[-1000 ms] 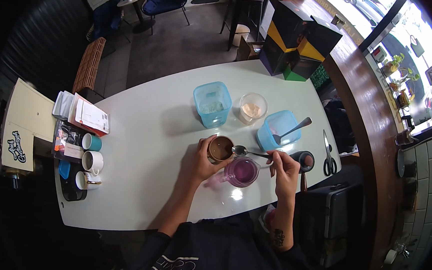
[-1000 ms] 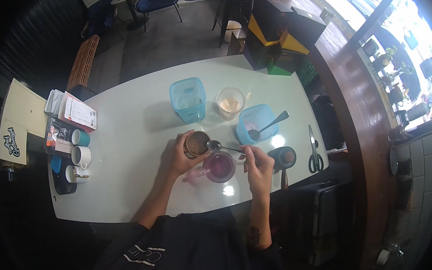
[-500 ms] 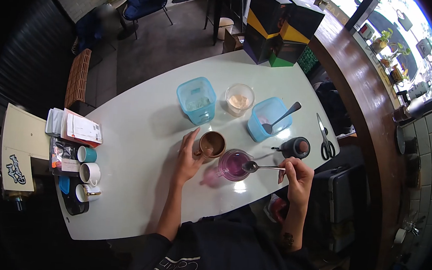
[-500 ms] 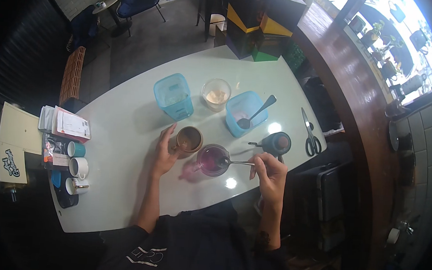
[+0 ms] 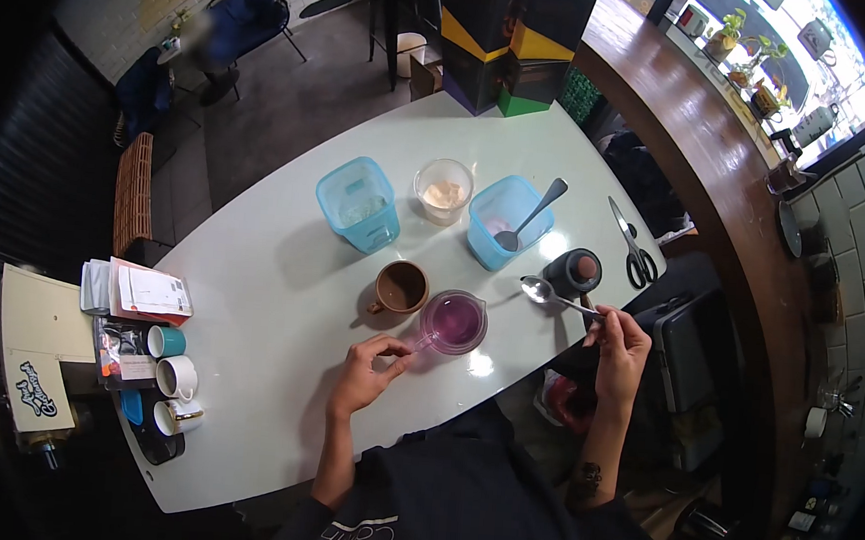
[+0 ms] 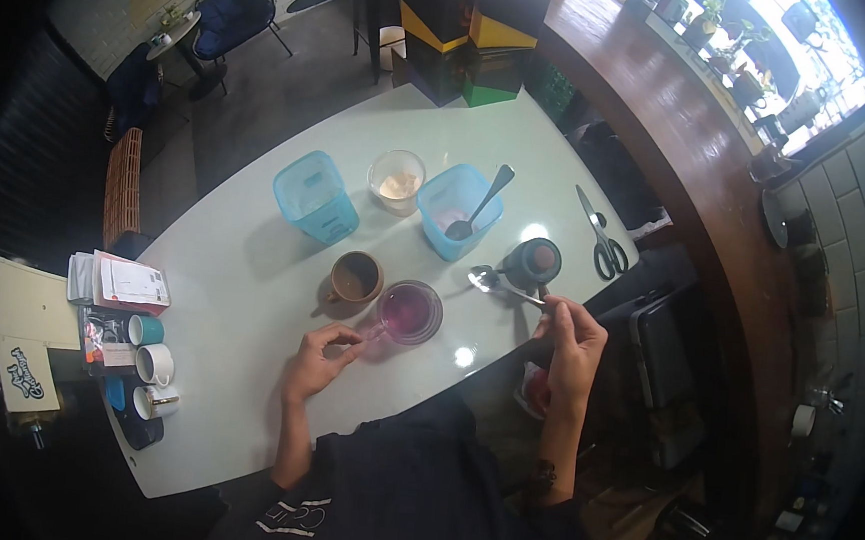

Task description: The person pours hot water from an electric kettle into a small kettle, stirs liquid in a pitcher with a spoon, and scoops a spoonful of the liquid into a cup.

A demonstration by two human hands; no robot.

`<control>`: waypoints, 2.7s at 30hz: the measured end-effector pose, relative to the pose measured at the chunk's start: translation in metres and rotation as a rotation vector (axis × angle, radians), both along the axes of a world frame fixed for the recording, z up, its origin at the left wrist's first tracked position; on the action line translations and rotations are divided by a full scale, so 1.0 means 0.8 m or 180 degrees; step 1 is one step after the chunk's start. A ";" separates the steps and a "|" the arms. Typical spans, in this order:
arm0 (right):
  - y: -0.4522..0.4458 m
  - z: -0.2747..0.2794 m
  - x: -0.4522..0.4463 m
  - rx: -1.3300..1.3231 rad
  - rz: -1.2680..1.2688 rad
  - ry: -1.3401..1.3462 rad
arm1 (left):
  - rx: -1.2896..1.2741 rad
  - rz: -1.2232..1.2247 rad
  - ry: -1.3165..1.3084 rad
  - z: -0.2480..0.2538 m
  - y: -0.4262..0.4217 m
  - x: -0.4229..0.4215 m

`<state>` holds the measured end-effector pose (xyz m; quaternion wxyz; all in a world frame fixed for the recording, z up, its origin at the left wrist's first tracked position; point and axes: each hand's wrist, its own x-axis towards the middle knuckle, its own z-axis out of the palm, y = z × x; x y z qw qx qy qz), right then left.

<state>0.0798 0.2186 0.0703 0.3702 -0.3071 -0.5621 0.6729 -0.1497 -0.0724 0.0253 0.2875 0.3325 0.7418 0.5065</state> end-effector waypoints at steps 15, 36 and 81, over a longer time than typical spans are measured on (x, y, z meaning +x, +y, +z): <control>0.051 -0.081 0.024 -0.0478 -0.0532 0.0137 | -0.0155 0.0139 -0.0551 0.004 0.017 0.001; 0.052 -0.055 0.031 -0.0723 -0.0304 -0.0276 | -0.0260 0.0148 -0.0435 0.003 0.024 0.002; -0.120 -0.078 -0.056 0.1506 0.1207 -0.1330 | -0.0287 0.0355 0.1118 -0.011 0.072 -0.062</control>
